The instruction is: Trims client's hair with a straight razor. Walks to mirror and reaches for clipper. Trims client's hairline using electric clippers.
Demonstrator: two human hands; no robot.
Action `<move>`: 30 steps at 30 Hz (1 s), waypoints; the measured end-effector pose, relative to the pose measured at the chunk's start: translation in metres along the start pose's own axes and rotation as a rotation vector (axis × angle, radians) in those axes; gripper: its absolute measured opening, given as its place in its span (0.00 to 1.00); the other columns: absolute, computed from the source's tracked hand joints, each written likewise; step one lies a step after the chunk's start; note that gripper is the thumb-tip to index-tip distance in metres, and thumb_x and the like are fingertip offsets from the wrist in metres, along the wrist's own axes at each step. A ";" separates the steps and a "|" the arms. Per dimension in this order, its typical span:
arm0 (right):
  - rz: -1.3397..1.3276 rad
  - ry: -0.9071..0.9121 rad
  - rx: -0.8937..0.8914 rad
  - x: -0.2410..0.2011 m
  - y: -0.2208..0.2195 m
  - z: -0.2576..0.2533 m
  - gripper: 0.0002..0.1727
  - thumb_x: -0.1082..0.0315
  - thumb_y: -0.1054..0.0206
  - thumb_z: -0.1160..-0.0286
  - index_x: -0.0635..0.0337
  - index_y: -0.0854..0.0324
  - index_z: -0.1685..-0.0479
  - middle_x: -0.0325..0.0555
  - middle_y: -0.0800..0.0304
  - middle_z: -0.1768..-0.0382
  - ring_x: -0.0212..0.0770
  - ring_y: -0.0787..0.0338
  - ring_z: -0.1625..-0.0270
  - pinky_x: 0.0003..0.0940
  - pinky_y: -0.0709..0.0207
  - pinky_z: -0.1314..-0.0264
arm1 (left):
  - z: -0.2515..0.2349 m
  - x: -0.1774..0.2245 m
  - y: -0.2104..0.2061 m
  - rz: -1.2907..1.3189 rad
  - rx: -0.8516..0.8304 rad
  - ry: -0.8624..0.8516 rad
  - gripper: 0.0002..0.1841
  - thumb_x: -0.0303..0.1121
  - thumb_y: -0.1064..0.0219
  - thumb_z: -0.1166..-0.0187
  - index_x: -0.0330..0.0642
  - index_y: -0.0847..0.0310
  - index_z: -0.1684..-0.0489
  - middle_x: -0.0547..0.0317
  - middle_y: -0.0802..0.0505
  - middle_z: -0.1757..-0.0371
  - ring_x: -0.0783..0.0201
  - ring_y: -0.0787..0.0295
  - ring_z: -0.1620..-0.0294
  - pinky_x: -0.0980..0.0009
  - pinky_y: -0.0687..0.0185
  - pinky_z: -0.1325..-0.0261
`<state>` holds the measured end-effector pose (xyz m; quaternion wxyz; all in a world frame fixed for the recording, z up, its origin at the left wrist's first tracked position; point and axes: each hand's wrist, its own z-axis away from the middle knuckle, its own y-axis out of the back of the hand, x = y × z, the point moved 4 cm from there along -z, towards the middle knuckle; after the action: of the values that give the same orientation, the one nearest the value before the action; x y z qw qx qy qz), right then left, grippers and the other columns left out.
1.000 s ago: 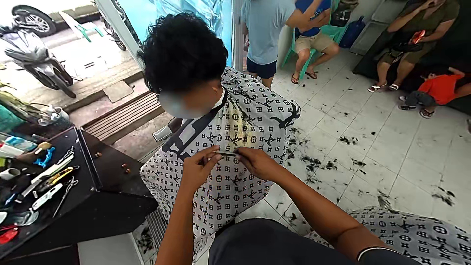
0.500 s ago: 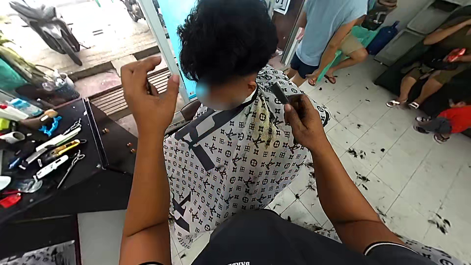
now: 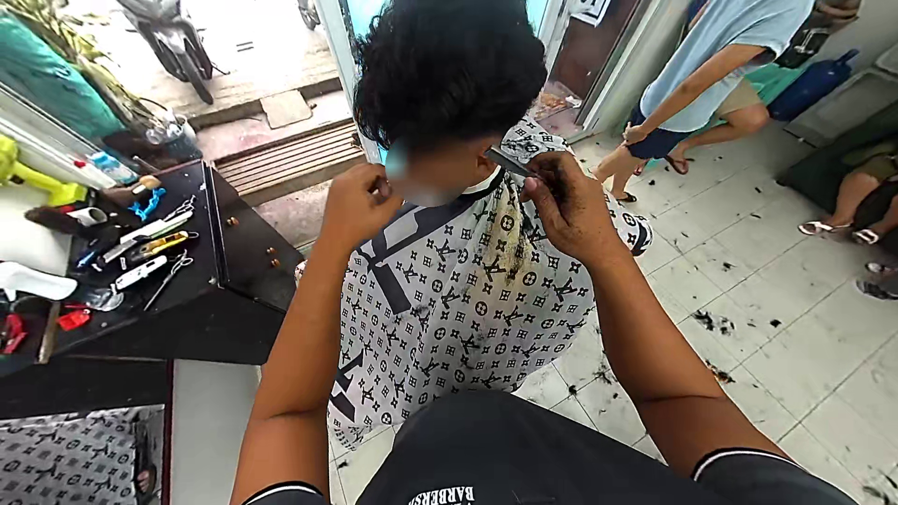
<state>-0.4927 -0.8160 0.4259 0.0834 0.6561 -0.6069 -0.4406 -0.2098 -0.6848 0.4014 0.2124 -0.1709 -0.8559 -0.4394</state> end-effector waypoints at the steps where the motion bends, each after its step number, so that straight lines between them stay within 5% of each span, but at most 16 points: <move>1: 0.008 0.002 -0.013 -0.002 -0.005 -0.002 0.18 0.62 0.46 0.08 0.67 0.23 0.36 0.48 0.11 0.62 0.37 0.12 0.65 0.36 0.15 0.58 | -0.001 0.002 -0.005 -0.005 -0.015 -0.036 0.16 0.42 0.34 0.20 0.36 0.10 0.54 0.51 0.11 0.67 0.61 0.22 0.70 0.60 0.26 0.63; 4: 0.024 0.020 -0.030 -0.007 -0.017 -0.008 0.18 0.63 0.43 0.11 0.66 0.21 0.33 0.52 0.08 0.56 0.45 0.08 0.56 0.47 0.14 0.49 | -0.009 0.013 -0.004 -0.023 -0.014 -0.146 0.18 0.44 0.36 0.16 0.39 0.08 0.48 0.47 0.09 0.61 0.56 0.15 0.62 0.55 0.20 0.55; 8: 0.067 0.136 -0.031 -0.004 -0.025 -0.014 0.18 0.67 0.41 0.13 0.66 0.19 0.31 0.51 0.07 0.42 0.47 0.08 0.41 0.48 0.17 0.34 | -0.017 0.026 0.002 -0.100 0.036 -0.238 0.22 0.47 0.35 0.16 0.33 0.10 0.48 0.36 0.10 0.56 0.46 0.16 0.61 0.49 0.21 0.54; 15: 0.163 0.283 -0.060 -0.006 -0.030 -0.022 0.14 0.69 0.39 0.16 0.68 0.13 0.45 0.56 0.08 0.48 0.54 0.11 0.42 0.46 0.20 0.35 | -0.027 0.050 0.009 -0.295 0.084 -0.325 0.19 0.41 0.34 0.16 0.30 0.14 0.46 0.26 0.13 0.49 0.29 0.12 0.53 0.35 0.20 0.56; 19: 0.188 0.274 -0.088 -0.002 -0.036 -0.028 0.12 0.68 0.37 0.18 0.65 0.11 0.47 0.54 0.10 0.38 0.54 0.13 0.34 0.48 0.23 0.28 | -0.036 0.053 0.014 -0.335 0.079 -0.329 0.19 0.43 0.31 0.18 0.32 0.15 0.47 0.30 0.12 0.49 0.32 0.11 0.51 0.38 0.18 0.55; 30: 0.258 0.280 -0.005 0.005 -0.036 -0.051 0.11 0.65 0.34 0.20 0.62 0.08 0.54 0.60 0.15 0.34 0.56 0.16 0.38 0.47 0.26 0.34 | -0.061 0.058 0.020 -0.329 -0.026 -0.172 0.18 0.46 0.34 0.17 0.40 0.14 0.46 0.40 0.07 0.51 0.38 0.09 0.48 0.36 0.20 0.46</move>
<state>-0.4325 -0.8333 0.4303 0.2244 0.6277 -0.6672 -0.3324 -0.2364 -0.7180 0.4772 0.0616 -0.0683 -0.8815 -0.4631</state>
